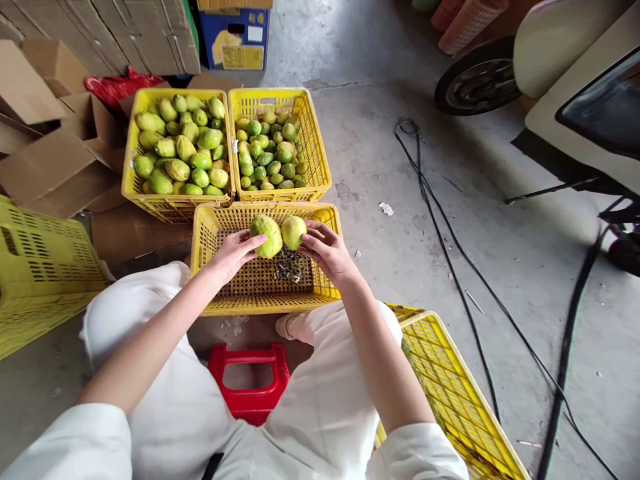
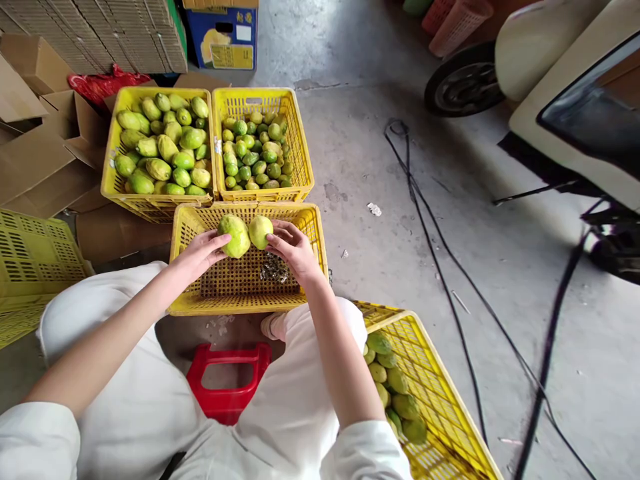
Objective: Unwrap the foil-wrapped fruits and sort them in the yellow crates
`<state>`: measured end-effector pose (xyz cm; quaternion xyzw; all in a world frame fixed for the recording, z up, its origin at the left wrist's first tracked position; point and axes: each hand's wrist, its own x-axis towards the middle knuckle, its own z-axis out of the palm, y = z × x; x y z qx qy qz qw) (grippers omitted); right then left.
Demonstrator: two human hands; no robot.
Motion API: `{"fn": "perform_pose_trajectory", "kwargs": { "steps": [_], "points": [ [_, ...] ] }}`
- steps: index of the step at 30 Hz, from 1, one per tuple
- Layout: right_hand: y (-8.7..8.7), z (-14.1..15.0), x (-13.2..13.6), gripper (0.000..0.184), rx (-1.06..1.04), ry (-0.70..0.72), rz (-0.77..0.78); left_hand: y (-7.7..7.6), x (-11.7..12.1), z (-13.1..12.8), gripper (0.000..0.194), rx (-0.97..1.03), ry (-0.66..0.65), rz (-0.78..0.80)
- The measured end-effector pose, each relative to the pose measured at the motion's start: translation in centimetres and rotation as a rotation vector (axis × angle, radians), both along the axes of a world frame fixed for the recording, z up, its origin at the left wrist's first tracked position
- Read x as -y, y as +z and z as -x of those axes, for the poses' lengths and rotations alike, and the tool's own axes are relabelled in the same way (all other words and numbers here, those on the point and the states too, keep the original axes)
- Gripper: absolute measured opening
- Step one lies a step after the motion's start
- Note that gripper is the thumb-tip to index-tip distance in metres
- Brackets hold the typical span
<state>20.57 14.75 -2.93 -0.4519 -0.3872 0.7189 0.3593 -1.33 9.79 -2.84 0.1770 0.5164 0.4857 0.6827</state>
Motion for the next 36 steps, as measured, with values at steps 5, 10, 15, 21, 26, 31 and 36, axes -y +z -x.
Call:
{"fn": "perform_pose_trajectory", "kwargs": {
  "steps": [5, 10, 15, 21, 26, 31, 36],
  "points": [
    [0.0, 0.2, 0.2, 0.057, 0.037, -0.025, -0.032, -0.2, -0.1, 0.1, 0.033, 0.002, 0.03, 0.006],
    [0.2, 0.1, 0.2, 0.056, 0.015, -0.007, -0.006, -0.5, -0.2, 0.2, 0.032, -0.011, 0.024, 0.008],
    [-0.1, 0.0, 0.1, 0.05, -0.047, 0.004, 0.038, -0.3, -0.1, 0.2, 0.026, 0.027, 0.0, -0.043],
    [-0.4, -0.1, 0.0, 0.039, -0.168, -0.015, 0.096, 0.3, 0.1, 0.2, 0.02, 0.037, 0.005, -0.031],
    [-0.4, -0.1, -0.3, 0.039, -0.243, -0.094, 0.108, 0.1, 0.4, 0.3, 0.022, 0.046, 0.041, 0.0],
    [-0.5, -0.1, -0.3, 0.042, -0.266, -0.084, 0.09, 0.6, 0.3, 0.0, 0.022, 0.078, 0.067, -0.008],
    [-0.2, -0.2, -0.1, 0.046, -0.261, -0.052, 0.038, 0.4, 0.2, 0.0, 0.024, 0.097, 0.108, -0.021]
  ]
}}
